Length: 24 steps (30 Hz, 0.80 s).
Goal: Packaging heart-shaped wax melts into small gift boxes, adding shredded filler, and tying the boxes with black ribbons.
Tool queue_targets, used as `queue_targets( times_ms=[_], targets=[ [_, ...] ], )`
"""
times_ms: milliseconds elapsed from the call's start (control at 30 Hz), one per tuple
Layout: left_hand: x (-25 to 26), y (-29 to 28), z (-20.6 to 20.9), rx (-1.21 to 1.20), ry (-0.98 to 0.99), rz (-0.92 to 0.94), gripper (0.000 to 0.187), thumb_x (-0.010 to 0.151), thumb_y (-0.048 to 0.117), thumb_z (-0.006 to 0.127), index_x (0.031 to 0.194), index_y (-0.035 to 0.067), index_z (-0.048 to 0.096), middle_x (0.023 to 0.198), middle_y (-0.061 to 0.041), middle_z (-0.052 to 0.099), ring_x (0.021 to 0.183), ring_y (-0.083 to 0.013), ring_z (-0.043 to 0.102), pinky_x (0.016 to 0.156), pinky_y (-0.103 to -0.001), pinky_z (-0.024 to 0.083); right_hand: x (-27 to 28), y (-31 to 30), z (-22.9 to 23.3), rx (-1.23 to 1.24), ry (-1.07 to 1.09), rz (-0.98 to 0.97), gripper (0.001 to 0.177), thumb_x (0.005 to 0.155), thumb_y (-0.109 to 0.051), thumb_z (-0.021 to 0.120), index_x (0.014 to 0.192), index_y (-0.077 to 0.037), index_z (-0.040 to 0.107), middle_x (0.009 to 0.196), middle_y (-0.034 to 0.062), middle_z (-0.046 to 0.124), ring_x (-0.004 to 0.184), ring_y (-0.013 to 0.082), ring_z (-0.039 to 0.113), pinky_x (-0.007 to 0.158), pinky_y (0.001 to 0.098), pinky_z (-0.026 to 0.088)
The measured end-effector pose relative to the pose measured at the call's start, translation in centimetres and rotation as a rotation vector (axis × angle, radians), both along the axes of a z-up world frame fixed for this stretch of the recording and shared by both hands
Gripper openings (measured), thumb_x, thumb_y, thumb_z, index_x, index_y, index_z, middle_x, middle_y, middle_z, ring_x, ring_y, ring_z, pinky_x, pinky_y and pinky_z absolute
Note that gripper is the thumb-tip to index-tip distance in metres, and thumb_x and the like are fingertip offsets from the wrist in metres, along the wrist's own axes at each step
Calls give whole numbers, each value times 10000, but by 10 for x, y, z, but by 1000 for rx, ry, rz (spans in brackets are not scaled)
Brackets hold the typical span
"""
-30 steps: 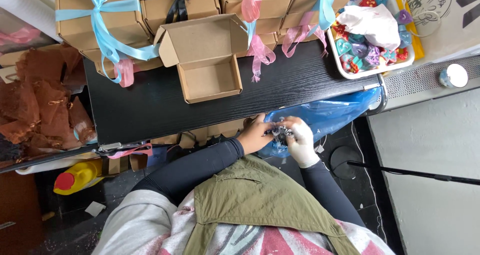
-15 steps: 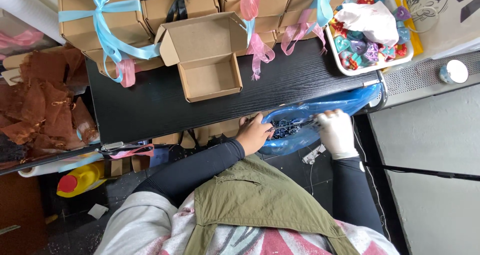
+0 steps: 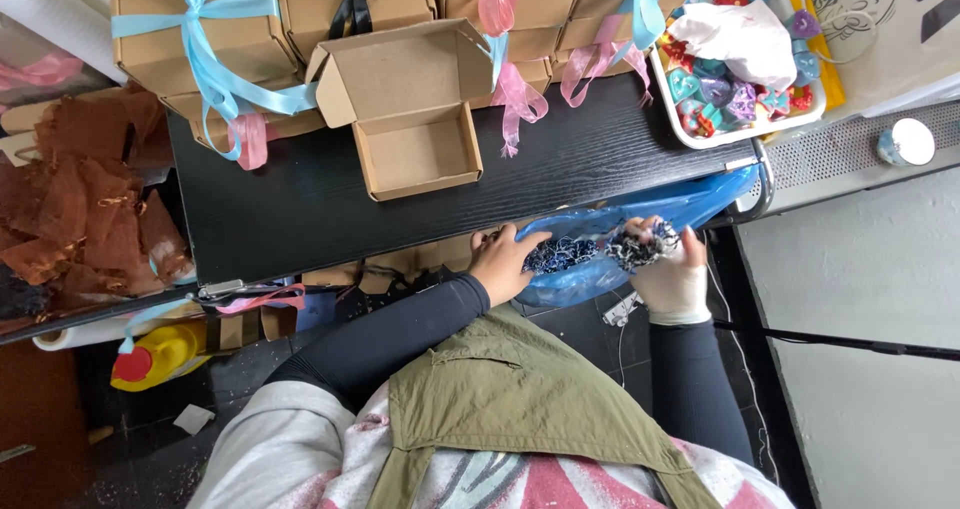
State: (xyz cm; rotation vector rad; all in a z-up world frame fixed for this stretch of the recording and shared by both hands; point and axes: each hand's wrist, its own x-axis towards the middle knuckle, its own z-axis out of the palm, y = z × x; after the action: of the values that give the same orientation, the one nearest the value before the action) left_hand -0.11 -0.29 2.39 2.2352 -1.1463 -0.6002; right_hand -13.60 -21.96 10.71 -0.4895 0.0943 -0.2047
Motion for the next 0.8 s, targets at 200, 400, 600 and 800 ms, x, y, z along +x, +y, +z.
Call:
queue_targets(
  times_ms=[200,400,600,800],
  targets=[
    [10,-12,10,46,240,-37,528,861,339,729,1367,354,577,1200,-127,548,1166,-302,571,983,-541,312,-7,5,-30,-52,250,-87,145,963,-132,757,968,-141,612,1022,76,639,920,245,662,836,422,552],
    [17,-27,-35,152,488,-277,484,925,402,644,1393,282,607,1207,-157,621,1047,-299,706,936,-359,538,25,55,57,-386,355,-14,267,888,24,700,1070,-142,598,1022,96,652,858,180,655,602,299,484],
    [14,-21,-75,-112,623,-358,504,981,408,626,1370,90,598,1250,-163,710,1177,-240,666,982,-350,513,41,76,87,-479,209,124,240,888,17,687,1081,-51,561,1059,71,614,981,189,616,902,331,502],
    [23,23,92,-221,1669,21,610,966,576,420,1434,185,445,1343,-40,625,1217,-254,642,985,-487,550,61,83,73,-391,-239,329,346,942,-385,679,913,-65,550,964,17,579,895,147,504,847,254,427]
  ],
)
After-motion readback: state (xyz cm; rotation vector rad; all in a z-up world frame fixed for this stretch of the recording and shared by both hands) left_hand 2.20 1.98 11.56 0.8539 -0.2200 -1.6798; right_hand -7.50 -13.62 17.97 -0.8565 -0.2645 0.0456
